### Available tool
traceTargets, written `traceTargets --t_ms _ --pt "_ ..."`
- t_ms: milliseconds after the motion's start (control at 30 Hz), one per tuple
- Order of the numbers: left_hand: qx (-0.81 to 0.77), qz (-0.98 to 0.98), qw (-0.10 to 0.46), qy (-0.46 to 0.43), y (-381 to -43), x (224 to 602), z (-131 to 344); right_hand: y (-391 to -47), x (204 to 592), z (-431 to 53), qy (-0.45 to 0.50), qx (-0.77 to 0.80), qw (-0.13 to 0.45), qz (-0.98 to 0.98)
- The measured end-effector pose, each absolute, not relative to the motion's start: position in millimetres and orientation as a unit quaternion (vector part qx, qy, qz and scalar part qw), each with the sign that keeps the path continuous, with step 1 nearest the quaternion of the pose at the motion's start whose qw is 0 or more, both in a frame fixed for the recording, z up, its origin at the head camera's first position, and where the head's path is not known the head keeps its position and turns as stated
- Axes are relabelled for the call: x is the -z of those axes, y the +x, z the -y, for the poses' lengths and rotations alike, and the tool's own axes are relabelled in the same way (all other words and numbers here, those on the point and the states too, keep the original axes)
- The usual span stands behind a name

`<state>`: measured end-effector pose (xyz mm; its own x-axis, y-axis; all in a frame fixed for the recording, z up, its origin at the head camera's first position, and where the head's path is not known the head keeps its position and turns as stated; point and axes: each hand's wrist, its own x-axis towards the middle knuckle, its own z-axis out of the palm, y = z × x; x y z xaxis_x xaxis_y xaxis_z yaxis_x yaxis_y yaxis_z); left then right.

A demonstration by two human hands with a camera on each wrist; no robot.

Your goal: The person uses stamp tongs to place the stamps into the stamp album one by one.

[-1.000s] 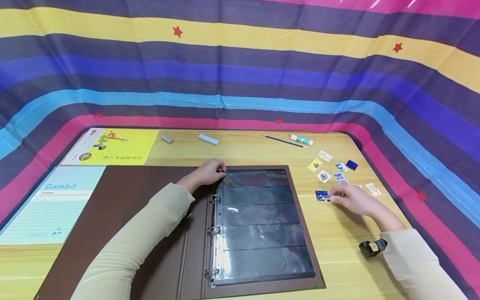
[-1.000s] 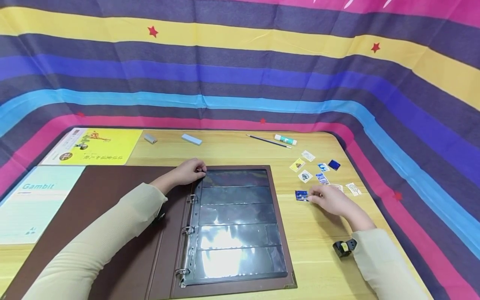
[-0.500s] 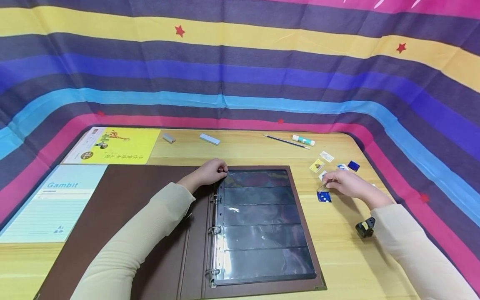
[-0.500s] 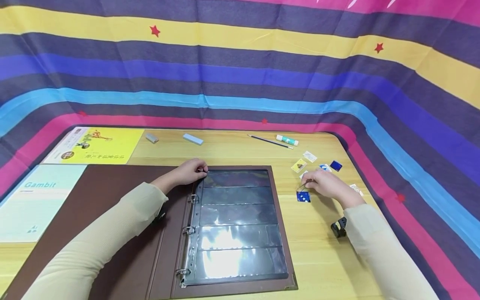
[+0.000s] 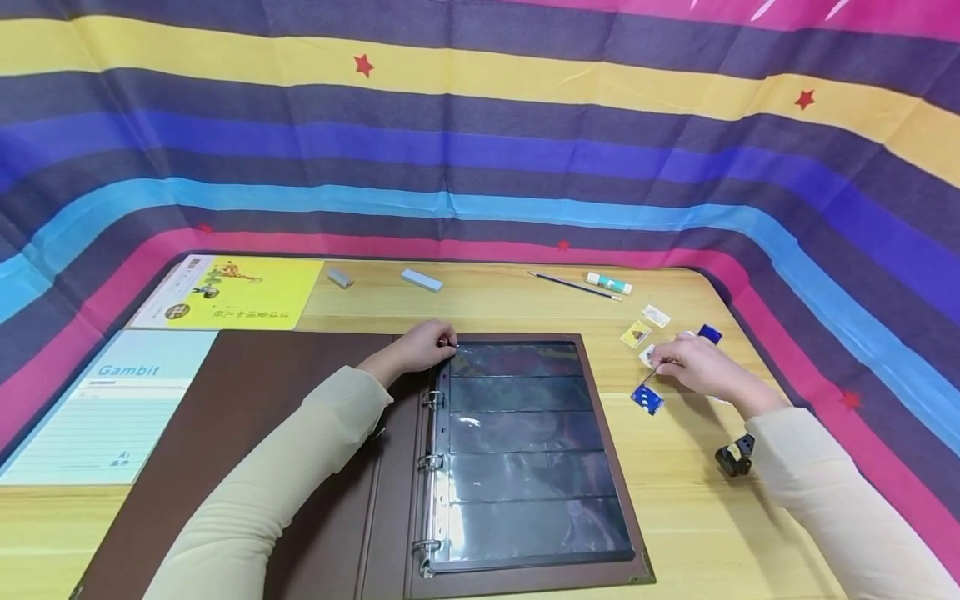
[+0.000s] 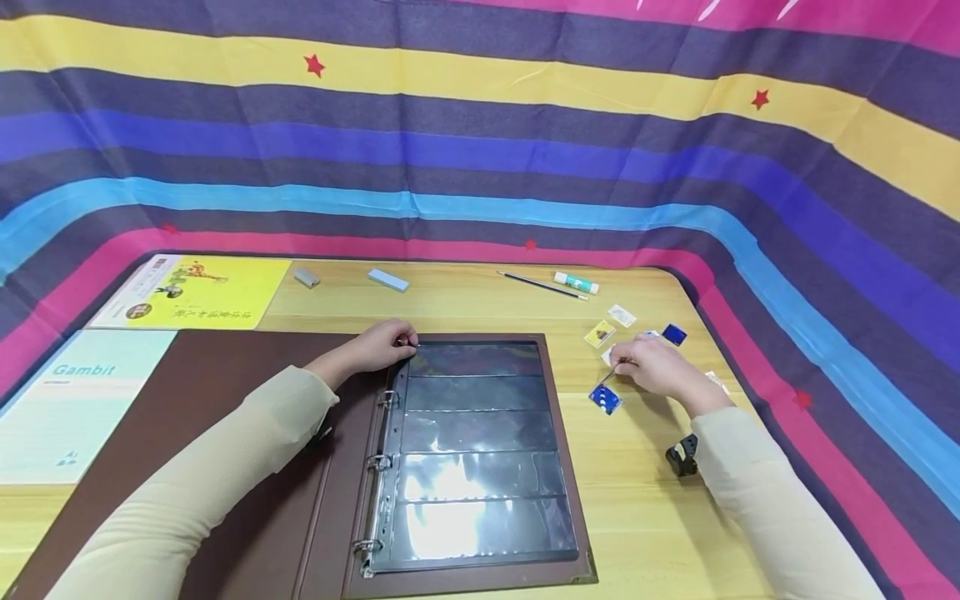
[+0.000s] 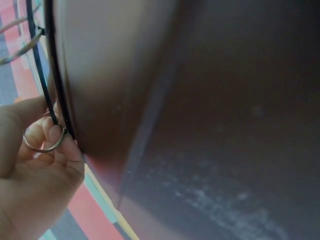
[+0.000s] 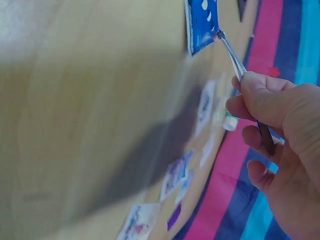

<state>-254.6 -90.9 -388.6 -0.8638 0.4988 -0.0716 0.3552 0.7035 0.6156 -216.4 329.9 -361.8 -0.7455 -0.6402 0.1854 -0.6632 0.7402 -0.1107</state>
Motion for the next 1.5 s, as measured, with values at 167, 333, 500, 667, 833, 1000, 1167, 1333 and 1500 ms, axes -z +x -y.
traceTargets --t_ms 167,333,500,667,833,1000,1167,1333,1500 --pt "-0.325 -0.911 0.124 0.224 -255 390 93 -217 348 -329 0.297 -0.129 0.036 0.945" --pt "-0.34 -0.908 0.13 0.208 -254 390 95 -221 334 -313 0.245 -0.179 0.012 0.953" --pt "-0.356 -0.903 0.119 0.212 -253 392 93 -230 325 -283 0.196 -0.228 0.018 0.953" --pt "-0.38 -0.895 0.125 0.197 -252 391 89 -244 324 -243 0.193 -0.247 0.035 0.949" --pt "-0.401 -0.887 0.134 0.184 -251 391 87 -257 331 -199 0.208 -0.274 0.037 0.938" --pt "-0.416 -0.883 0.136 0.17 -252 390 85 -266 342 -160 0.205 -0.282 0.04 0.936" --pt "-0.43 -0.876 0.145 0.162 -253 390 85 -275 354 -134 0.193 -0.268 0.054 0.942" --pt "-0.439 -0.871 0.153 0.16 -253 389 86 -279 362 -121 0.186 -0.266 0.049 0.944" --pt "-0.442 -0.868 0.158 0.161 -252 387 88 -275 368 -116 0.199 -0.253 0.027 0.946"
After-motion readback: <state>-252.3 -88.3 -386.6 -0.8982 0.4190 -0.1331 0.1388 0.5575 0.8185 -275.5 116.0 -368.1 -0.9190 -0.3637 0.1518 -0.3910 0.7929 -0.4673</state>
